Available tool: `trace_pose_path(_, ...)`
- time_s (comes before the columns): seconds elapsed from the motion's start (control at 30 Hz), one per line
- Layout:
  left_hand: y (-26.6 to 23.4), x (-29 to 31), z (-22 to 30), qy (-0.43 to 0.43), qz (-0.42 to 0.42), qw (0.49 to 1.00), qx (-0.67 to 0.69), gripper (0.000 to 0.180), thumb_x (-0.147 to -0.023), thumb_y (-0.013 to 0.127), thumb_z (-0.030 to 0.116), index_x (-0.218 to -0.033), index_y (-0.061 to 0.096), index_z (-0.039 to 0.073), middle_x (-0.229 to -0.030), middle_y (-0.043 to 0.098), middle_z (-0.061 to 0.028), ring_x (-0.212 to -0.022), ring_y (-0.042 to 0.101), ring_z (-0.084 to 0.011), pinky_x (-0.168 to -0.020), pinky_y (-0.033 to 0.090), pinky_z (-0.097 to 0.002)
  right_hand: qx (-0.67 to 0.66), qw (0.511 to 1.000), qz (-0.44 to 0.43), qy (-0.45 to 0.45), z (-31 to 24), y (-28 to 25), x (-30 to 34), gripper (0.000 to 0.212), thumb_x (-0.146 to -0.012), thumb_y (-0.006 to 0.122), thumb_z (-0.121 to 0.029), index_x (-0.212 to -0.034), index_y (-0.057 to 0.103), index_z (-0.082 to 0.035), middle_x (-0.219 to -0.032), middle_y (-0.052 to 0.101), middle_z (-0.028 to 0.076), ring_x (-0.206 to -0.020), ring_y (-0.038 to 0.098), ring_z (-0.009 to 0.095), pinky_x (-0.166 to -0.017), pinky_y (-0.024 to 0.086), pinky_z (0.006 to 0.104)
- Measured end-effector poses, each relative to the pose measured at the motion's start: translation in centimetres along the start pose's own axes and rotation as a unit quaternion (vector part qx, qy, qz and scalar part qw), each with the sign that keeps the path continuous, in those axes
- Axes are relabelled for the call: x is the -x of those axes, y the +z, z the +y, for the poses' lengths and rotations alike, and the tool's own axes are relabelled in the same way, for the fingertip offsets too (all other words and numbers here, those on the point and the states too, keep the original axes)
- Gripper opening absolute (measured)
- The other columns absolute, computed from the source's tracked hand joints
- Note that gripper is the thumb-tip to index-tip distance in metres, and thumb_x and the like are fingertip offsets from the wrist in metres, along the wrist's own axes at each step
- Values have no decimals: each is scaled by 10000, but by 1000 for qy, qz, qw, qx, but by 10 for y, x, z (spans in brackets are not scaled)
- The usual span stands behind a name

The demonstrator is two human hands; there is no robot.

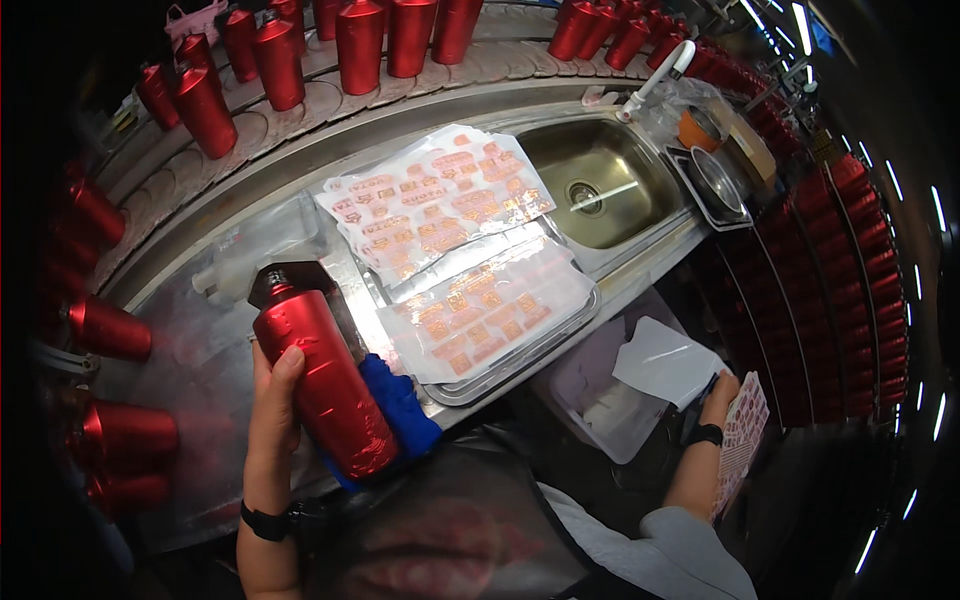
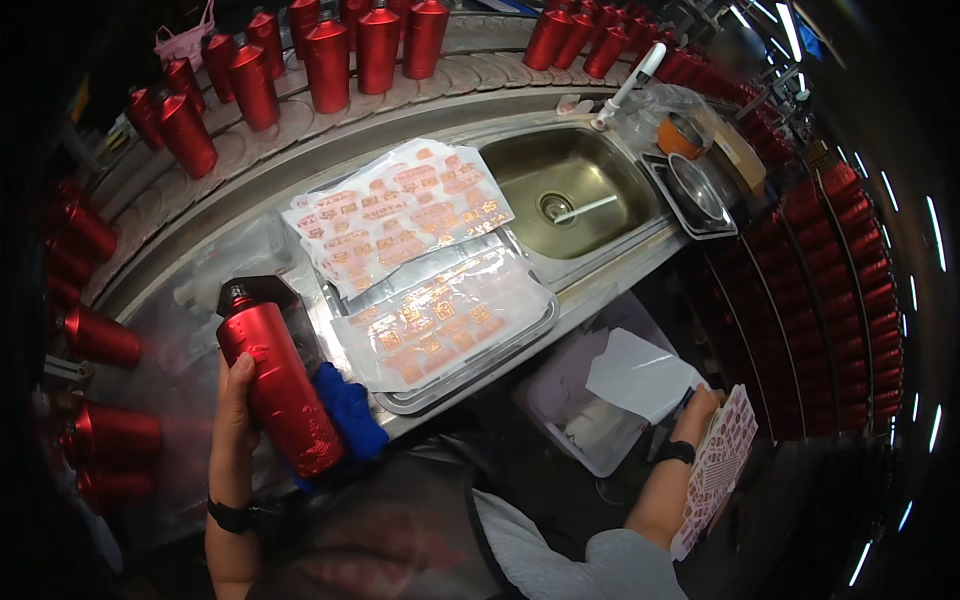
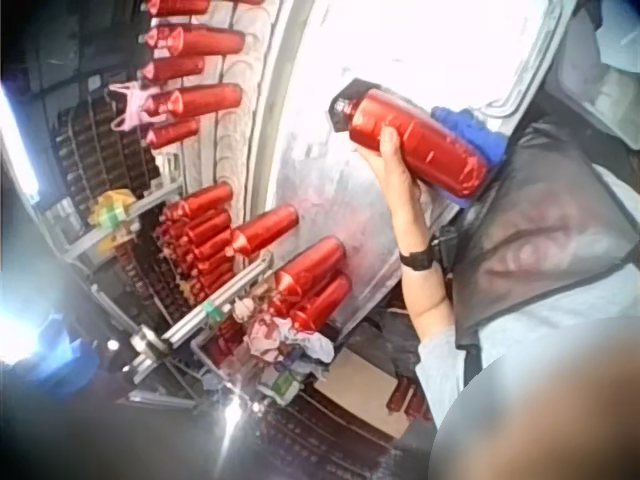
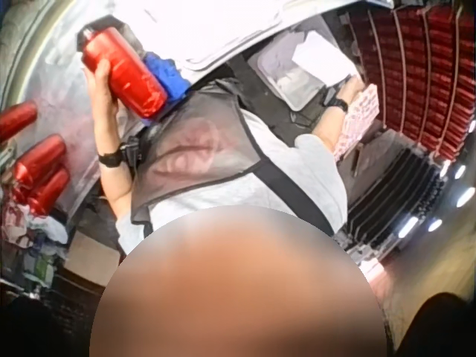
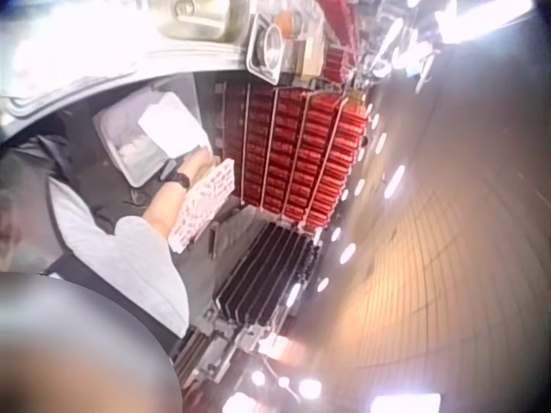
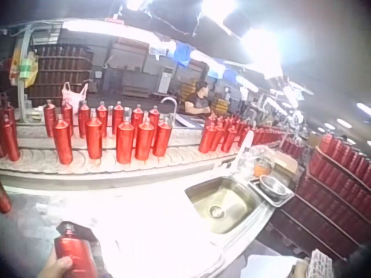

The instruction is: Applying labels and stickers to red liquor bottles on a factory assembly line.

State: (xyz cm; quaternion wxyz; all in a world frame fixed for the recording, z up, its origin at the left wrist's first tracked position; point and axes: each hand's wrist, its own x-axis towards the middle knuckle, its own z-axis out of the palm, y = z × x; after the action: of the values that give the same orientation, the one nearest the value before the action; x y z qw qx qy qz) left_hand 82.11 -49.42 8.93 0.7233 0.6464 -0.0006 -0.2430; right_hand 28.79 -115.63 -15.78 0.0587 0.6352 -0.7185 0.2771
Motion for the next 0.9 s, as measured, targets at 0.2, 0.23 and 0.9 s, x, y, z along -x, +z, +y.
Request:
trace_pose_path(0.2, -2, 14, 2, -2, 33, 999, -18, 658, -869, 665, 378, -1383, 384, 79, -1231, 534, -112, -1084, 577, -209, -941, 493, -365, -129, 925, -263, 243, -22, 14, 119, 398, -730, 759, -241, -1004, 709, 44, -1012, 707, 243, -948, 683, 390, -829, 518, 445)
trace_pose_path(0.23, -1, 11, 2, -7, 27, 999, -21, 658, -869, 665, 375, -1384, 383, 78, -1228, 536, -111, -1079, 580, -208, -935, 498, -363, -133, 926, -260, 240, -33, 15, 109, 398, -730, 759, -241, -1004, 709, 44, -1012, 707, 243, -948, 683, 390, -829, 518, 445)
trace_pose_path(0.9, 2, 11, 8, 2, 5, 1000, 30, 675, -862, 719, 311, -1377, 360, 62, -1217, 549, -114, -1085, 582, -203, -948, 496, -361, -162, 796, -395, -430, -553, -79, 206, 357, -653, 851, -255, -848, 669, -18, -735, 656, 114, -640, 622, 229, -601, 484, 357)
